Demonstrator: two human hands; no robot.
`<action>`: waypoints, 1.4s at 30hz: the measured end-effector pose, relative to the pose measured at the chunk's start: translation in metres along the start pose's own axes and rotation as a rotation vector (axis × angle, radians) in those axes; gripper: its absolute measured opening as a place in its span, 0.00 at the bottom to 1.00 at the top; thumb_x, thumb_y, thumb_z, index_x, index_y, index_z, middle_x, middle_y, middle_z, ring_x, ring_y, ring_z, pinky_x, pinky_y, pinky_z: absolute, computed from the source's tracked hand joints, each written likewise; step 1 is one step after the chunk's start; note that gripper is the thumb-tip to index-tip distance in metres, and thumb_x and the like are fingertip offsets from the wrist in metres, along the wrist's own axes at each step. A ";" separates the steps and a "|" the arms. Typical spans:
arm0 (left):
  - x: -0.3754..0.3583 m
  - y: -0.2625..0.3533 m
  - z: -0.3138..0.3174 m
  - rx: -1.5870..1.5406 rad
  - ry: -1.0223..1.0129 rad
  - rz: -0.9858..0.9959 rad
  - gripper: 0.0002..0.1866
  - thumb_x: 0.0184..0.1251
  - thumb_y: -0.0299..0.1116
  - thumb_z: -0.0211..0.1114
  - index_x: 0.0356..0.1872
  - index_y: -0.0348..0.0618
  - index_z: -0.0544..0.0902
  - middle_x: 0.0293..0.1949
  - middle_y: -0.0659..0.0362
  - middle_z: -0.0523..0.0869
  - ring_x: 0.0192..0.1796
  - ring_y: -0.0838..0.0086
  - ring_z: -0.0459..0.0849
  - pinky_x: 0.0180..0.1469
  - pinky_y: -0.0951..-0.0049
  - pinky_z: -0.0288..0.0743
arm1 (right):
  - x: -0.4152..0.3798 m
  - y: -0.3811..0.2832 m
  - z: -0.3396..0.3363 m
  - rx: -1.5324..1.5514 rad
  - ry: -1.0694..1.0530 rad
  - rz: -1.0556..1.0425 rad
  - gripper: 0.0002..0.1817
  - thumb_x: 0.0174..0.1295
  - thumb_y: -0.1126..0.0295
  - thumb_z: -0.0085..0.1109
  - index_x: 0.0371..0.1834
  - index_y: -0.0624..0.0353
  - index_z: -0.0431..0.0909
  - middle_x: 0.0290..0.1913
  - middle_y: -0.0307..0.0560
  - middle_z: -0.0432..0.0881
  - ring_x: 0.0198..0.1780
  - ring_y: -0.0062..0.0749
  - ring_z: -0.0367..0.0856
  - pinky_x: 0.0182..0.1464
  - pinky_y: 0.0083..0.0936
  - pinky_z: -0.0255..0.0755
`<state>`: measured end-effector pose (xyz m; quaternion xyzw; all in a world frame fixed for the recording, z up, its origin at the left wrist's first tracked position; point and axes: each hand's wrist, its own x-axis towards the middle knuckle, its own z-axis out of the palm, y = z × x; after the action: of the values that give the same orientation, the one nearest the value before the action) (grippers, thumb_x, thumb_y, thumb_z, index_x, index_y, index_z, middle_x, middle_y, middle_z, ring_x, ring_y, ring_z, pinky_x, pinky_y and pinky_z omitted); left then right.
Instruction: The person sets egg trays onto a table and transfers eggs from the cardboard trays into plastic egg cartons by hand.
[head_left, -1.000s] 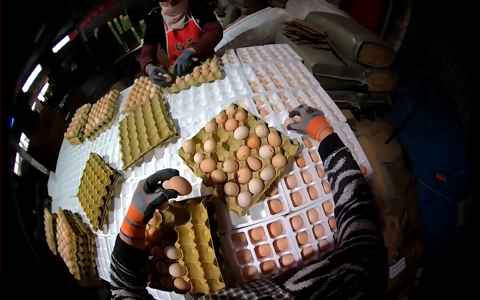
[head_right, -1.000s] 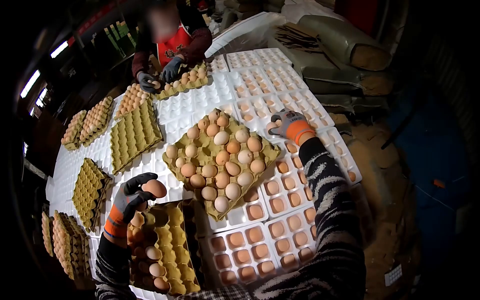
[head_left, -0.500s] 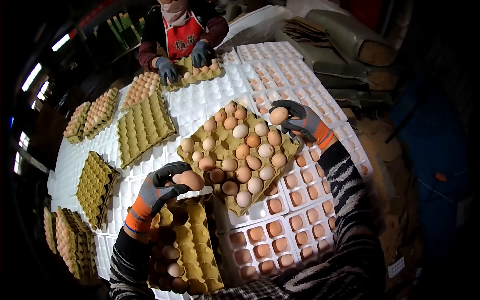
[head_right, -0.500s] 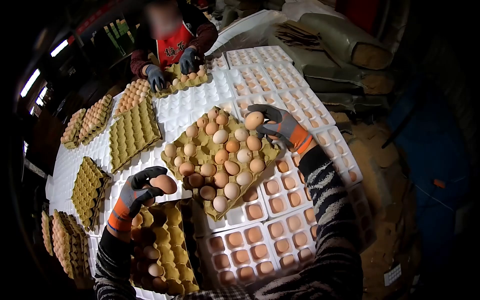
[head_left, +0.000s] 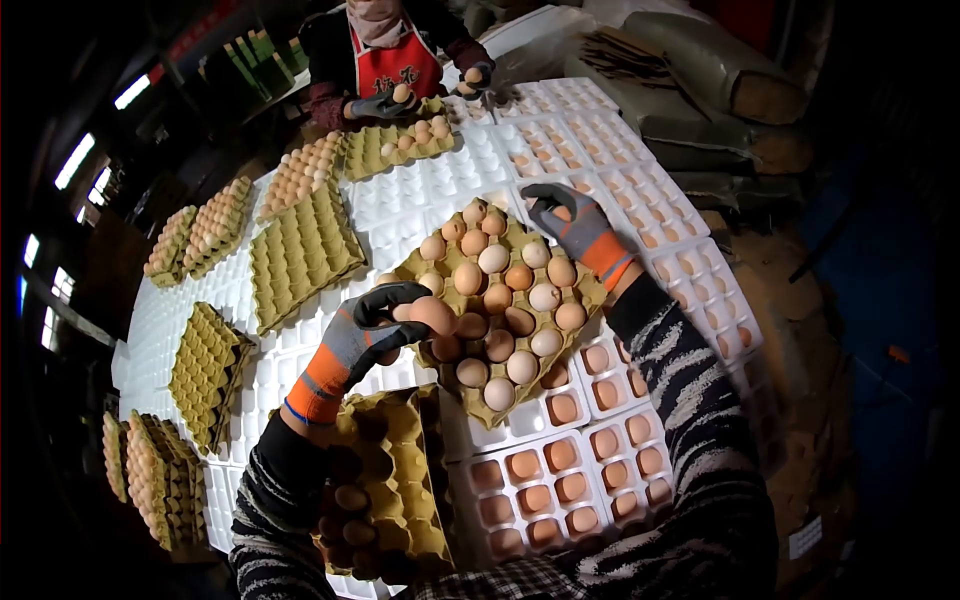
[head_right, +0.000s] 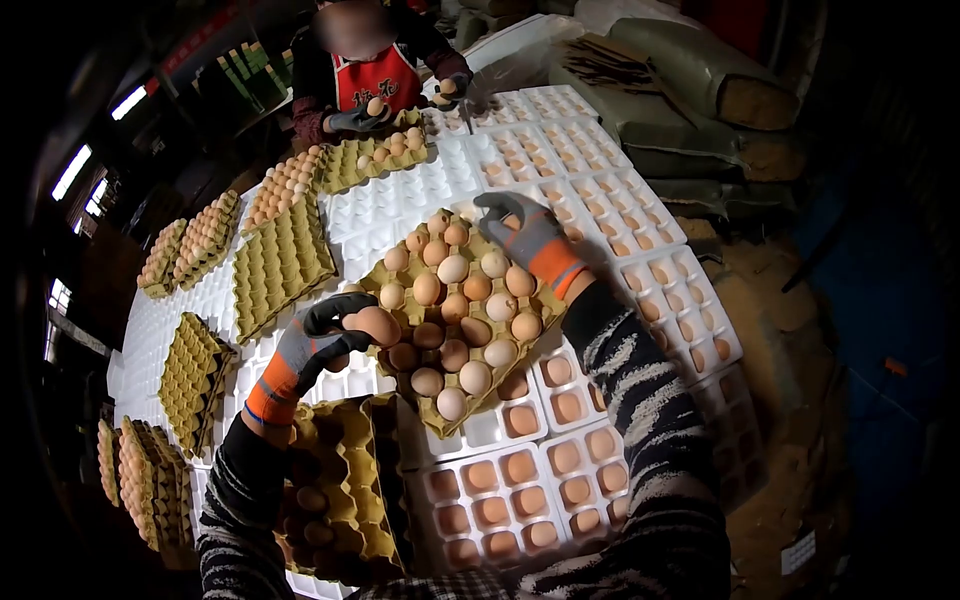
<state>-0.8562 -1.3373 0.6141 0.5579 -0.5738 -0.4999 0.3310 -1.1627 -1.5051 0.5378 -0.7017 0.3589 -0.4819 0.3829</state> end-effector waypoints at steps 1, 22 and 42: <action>0.004 0.001 0.000 -0.002 0.010 -0.014 0.26 0.60 0.30 0.77 0.60 0.39 0.83 0.49 0.63 0.88 0.46 0.81 0.83 0.50 0.77 0.78 | 0.003 0.016 -0.018 0.018 0.070 -0.015 0.17 0.65 0.71 0.61 0.56 0.58 0.83 0.49 0.45 0.85 0.47 0.30 0.82 0.54 0.27 0.76; 0.298 0.006 0.142 1.269 -0.216 0.375 0.16 0.58 0.44 0.69 0.47 0.56 0.90 0.47 0.55 0.89 0.51 0.56 0.87 0.54 0.60 0.80 | -0.041 0.122 -0.082 -0.250 0.333 0.159 0.24 0.62 0.71 0.59 0.63 0.58 0.80 0.54 0.53 0.85 0.50 0.41 0.85 0.56 0.33 0.77; 0.291 -0.023 0.191 1.001 -0.309 0.437 0.26 0.65 0.43 0.65 0.65 0.52 0.77 0.65 0.44 0.76 0.63 0.48 0.80 0.64 0.56 0.73 | -0.041 0.120 -0.064 -0.135 0.292 0.043 0.21 0.64 0.73 0.60 0.62 0.60 0.79 0.51 0.51 0.85 0.49 0.38 0.84 0.56 0.28 0.77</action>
<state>-1.0745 -1.5784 0.4866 0.4357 -0.8846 -0.1625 0.0341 -1.2515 -1.5360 0.4309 -0.6404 0.4572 -0.5454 0.2886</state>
